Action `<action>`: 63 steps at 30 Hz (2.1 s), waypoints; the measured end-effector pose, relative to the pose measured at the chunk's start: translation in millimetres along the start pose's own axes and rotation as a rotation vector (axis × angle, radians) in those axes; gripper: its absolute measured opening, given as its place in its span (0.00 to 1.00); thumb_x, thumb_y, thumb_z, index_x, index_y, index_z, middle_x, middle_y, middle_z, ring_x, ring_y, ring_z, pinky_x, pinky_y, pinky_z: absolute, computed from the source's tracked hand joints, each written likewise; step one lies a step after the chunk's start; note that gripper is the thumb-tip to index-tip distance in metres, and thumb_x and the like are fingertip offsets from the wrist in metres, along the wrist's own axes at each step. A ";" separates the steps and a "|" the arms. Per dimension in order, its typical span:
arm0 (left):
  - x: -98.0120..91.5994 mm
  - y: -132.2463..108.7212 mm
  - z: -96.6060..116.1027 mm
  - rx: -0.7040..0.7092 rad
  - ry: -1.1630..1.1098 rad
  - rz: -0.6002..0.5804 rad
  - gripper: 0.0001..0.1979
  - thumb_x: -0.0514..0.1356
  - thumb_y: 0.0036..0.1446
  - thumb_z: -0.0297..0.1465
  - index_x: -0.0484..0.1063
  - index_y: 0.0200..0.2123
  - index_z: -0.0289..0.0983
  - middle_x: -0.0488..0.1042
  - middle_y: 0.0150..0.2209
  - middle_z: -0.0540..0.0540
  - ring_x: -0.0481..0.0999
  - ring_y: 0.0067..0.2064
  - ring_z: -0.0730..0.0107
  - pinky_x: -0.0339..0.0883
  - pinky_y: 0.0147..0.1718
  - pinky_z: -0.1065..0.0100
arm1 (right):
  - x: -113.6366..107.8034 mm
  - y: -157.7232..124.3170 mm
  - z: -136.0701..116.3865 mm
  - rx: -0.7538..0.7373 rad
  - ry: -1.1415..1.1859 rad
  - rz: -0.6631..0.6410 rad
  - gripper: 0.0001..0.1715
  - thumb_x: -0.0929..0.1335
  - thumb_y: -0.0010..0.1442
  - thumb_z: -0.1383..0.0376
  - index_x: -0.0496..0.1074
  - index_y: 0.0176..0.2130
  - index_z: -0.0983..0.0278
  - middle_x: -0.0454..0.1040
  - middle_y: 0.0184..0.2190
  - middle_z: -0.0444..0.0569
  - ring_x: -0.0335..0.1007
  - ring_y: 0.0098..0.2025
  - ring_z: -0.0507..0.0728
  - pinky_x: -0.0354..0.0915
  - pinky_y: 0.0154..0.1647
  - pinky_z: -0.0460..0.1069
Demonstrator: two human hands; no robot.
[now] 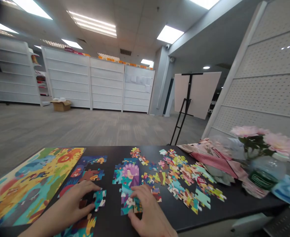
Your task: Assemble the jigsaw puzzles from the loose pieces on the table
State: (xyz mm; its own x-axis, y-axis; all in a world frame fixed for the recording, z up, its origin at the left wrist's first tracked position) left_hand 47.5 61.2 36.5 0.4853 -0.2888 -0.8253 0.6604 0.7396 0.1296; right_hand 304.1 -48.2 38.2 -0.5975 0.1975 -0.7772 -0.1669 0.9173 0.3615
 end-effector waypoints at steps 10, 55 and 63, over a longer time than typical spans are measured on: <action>-0.2 0.6 1.8 -0.030 0.008 -0.022 0.19 0.62 0.54 0.30 0.76 0.50 0.44 0.78 0.48 0.45 0.75 0.52 0.55 0.66 0.52 0.60 | 2.8 4.3 -3.7 -0.031 0.066 0.015 0.14 0.69 0.53 0.75 0.73 0.39 0.60 0.79 0.45 0.49 0.70 0.51 0.61 0.67 0.55 0.56; -4.9 -2.5 -1.0 0.007 -0.050 0.044 0.19 0.64 0.53 0.26 0.76 0.49 0.44 0.76 0.48 0.48 0.73 0.52 0.58 0.63 0.52 0.62 | 38.6 7.4 -27.0 -0.243 -0.001 -0.117 0.17 0.72 0.48 0.75 0.76 0.38 0.58 0.79 0.43 0.45 0.73 0.46 0.58 0.67 0.48 0.50; -20.3 -30.5 10.4 -0.087 -0.069 -0.197 0.19 0.72 0.43 0.34 0.74 0.40 0.41 0.70 0.44 0.51 0.71 0.45 0.62 0.64 0.43 0.68 | 39.3 5.3 -32.2 -0.224 0.028 -0.106 0.17 0.71 0.48 0.75 0.76 0.38 0.58 0.78 0.43 0.46 0.71 0.49 0.60 0.66 0.51 0.52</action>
State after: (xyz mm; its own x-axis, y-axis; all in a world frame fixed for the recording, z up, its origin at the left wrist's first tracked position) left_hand 23.5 38.2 55.0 0.3918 -0.4715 -0.7900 0.6961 0.7134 -0.0806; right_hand 254.5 -46.7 26.2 -0.5884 0.0917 -0.8033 -0.3978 0.8322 0.3863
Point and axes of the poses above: each hand's wrist, its own y-axis towards the middle knuckle, its own x-axis out of the palm, z = x × y, the point moved 4 cm from there along y, towards the middle knuckle
